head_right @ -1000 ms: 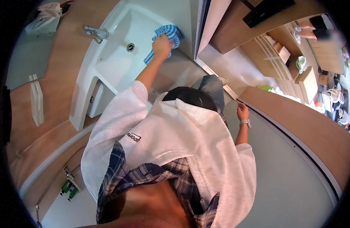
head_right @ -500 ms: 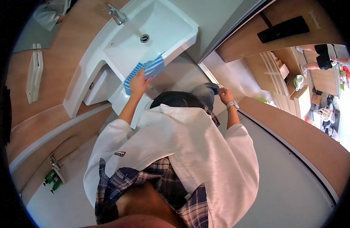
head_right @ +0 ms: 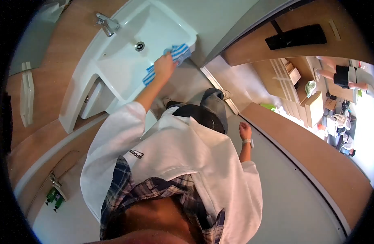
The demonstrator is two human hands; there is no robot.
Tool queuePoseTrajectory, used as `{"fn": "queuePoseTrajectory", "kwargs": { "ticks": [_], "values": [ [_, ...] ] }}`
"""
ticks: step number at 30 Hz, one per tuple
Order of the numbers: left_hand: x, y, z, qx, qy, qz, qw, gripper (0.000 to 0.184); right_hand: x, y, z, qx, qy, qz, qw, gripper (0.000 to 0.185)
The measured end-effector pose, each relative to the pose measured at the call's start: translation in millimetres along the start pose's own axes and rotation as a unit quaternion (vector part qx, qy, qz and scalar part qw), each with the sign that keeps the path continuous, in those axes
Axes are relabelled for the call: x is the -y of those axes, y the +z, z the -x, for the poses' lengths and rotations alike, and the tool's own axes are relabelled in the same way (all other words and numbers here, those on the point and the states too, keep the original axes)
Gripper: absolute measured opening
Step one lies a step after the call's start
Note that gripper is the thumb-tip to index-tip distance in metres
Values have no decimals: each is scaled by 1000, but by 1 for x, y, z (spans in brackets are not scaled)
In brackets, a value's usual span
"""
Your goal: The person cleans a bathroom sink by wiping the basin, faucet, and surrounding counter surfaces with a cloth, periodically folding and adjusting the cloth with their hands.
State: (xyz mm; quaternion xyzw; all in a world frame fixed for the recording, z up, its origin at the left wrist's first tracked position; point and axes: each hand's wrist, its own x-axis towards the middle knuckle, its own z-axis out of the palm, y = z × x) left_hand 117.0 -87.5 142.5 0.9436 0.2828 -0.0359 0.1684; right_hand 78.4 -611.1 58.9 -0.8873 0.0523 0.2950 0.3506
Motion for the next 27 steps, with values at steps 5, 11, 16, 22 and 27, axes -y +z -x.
{"fn": "queuePoseTrajectory", "kwargs": {
  "ticks": [5, 11, 16, 22, 27],
  "values": [
    [-48, 16, -45, -37, 4, 6, 999, 43, -53, -21, 8, 13, 44, -83, 995, 21],
    [-31, 13, -20, -80, -10, 21, 997, 43, -31, -45, -25, 49, 21, 25, 998, 21],
    [38, -10, 45, -45, -31, 11, 998, 41, 16, -22, -43, 34, 15, 42, 998, 24],
    [125, -46, 143, 23, -128, 12, 991, 40, 63, 46, -39, 157, -8, -2, 988, 25],
    [135, -49, 171, -112, -18, 39, 993, 45, 100, 55, -26, 192, -13, 54, 980, 26]
  ]
}}
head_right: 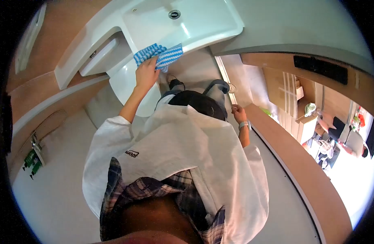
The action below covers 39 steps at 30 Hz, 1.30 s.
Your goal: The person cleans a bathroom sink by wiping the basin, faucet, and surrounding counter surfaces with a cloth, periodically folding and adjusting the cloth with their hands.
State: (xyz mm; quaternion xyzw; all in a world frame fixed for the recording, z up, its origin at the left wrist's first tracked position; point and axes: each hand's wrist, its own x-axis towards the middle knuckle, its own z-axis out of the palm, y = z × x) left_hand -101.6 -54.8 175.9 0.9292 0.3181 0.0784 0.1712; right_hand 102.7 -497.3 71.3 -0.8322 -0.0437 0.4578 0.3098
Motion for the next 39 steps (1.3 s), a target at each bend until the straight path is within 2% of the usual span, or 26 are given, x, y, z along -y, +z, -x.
{"fn": "queuePoseTrajectory", "kwargs": {
  "ticks": [2, 4, 5, 7, 8, 10, 11, 13, 15, 17, 18, 20, 22, 23, 25, 27, 29, 31, 33, 34, 36, 37, 39],
  "values": [
    [-2, 0, -2, -18, 3, 0, 1000, 46, 4, -5, 8, -4, 2, -3, 1000, 26],
    [-5, 7, -14, 74, -30, -23, 997, 53, -4, -17, 16, -29, -14, -33, 999, 25],
    [-11, 3, -28, 76, -35, -22, 996, 53, -18, -24, 17, -26, -12, -30, 999, 25],
    [-20, -1, -65, 287, -96, 7, 953, 69, -33, -39, 25, -22, 8, -52, 998, 25],
    [-15, 14, -81, 288, -98, 8, 953, 69, -36, -50, 33, -18, 55, -9, 998, 25],
    [0, 56, -110, 399, -32, 190, 897, 82, -54, -69, 44, -12, 62, -27, 998, 25],
    [2, 77, -122, 398, -34, 190, 897, 82, -62, -76, 48, -8, 66, -49, 997, 25],
    [-8, 117, -150, 416, -80, 303, 853, 86, -84, -93, 54, -42, 94, -65, 993, 24],
    [-21, 171, -185, 343, -105, 269, 894, 108, -96, -97, 67, -81, 129, -86, 985, 24],
    [-47, 210, -218, 259, -119, 234, 930, 108, -118, -102, 78, -134, 110, -168, 971, 23],
    [-64, 220, -231, 218, -111, 232, 941, 108, -129, -107, 82, -113, 86, -138, 980, 25],
    [-97, 224, -245, 156, -75, 249, 953, 109, -161, -105, 87, -104, 95, -160, 977, 25],
    [-118, 212, -242, 134, -13, 290, 947, 109, -199, -96, 82, -100, 124, -206, 965, 27],
    [-123, 197, -235, 140, 18, 304, 942, 109, -255, -86, 68, -90, 73, -44, 992, 28],
    [-125, 160, -221, 150, 46, 313, 937, 109, -285, -72, 58, -62, 76, -63, 993, 27],
    [-120, 99, -195, 357, 82, 272, 890, 103, -261, -58, 54, -61, 106, -77, 990, 27],
    [-102, 70, -166, 333, 117, 259, 899, 105, -214, -47, 48, -60, 136, -92, 985, 28],
    [-70, 59, -141, 314, 146, 249, 904, 108, -153, -34, 51, -61, 38, -109, 991, 29],
    [-33, 57, -119, 349, 82, 270, 894, 102, -82, -10, 51, -65, 56, -107, 991, 28],
    [-17, 47, -108, 348, 85, 272, 893, 102, -64, 7, 46, -68, 55, -106, 990, 28],
    [8, 30, -86, 334, -8, 305, 892, 95, -41, 28, 37, -42, 13, -101, 994, 28],
    [14, 30, -84, 334, -7, 307, 891, 95, -36, 33, 30, -44, 13, -99, 994, 28],
    [25, 35, -84, 436, -89, 198, 873, 85, -47, 46, 11, 7, -27, 25, 999, 27]
  ]
}}
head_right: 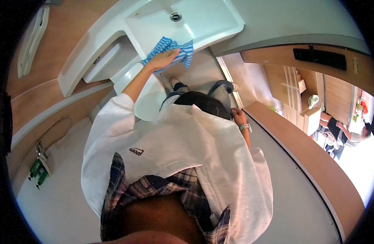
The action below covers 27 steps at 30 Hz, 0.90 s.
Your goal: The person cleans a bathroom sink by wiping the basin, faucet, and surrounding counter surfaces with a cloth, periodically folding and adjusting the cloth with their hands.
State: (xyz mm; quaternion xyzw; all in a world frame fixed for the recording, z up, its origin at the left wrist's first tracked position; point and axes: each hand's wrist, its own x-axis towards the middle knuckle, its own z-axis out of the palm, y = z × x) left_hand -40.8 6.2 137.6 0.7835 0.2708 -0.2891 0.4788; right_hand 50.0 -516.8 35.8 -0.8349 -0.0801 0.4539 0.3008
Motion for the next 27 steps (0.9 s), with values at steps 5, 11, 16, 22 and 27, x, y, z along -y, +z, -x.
{"fn": "queuePoseTrajectory", "kwargs": {
  "ticks": [5, 11, 16, 22, 27],
  "values": [
    [11, 4, -55, -29, 22, -14, 999, 93, 26, -6, 33, -48, -7, -152, 987, 26],
    [16, 19, -156, -127, -6, -100, 987, 92, -96, 0, 73, -94, 71, -189, 975, 27],
    [-31, 39, -215, -251, 26, -104, 962, 82, -195, -4, 74, -89, 85, -203, 971, 27],
    [-98, 51, -236, -275, 87, -36, 957, 79, -249, -48, 40, -23, 47, -134, 990, 27],
    [-55, 35, -196, -279, 39, -58, 958, 77, -302, -91, -20, 15, -68, -88, 994, 26]
  ]
}}
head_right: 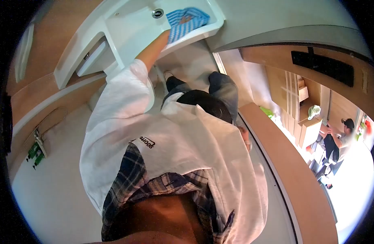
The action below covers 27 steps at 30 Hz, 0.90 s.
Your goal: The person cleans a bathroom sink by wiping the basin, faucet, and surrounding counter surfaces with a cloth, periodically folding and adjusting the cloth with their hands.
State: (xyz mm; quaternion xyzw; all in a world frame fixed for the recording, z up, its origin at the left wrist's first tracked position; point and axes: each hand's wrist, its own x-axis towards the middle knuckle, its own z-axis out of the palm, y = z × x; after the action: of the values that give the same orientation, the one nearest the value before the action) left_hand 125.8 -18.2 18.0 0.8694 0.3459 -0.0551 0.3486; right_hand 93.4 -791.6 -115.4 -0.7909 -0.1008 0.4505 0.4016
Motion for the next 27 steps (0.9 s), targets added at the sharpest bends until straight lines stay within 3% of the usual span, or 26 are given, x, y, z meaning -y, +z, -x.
{"fn": "queuePoseTrajectory", "kwargs": {
  "ticks": [3, 5, 10, 14, 20, 23, 27],
  "values": [
    [54, -29, 28, 5, -59, -46, 997, 75, 179, -37, -40, -67, 112, -102, 986, 24],
    [93, -49, 50, 14, -103, -71, 992, 74, 267, -44, -58, -103, 141, -10, 985, 25],
    [135, -74, 74, 22, -145, -85, 985, 72, 351, -12, -63, -141, 41, -54, 988, 25],
    [117, -56, 41, 43, -90, -73, 992, 70, 331, 60, -25, -186, 39, -100, 977, 23],
    [-4, 9, -8, 60, 87, 50, 993, 67, 254, 191, 77, -147, 75, -93, 982, 25],
    [-53, 12, 0, 87, 176, 109, 974, 66, 228, 219, 96, -115, 102, -98, 983, 26],
    [-32, -17, 29, 136, 190, 102, 967, 64, 218, 211, 87, -91, 111, -93, 985, 26]
  ]
}}
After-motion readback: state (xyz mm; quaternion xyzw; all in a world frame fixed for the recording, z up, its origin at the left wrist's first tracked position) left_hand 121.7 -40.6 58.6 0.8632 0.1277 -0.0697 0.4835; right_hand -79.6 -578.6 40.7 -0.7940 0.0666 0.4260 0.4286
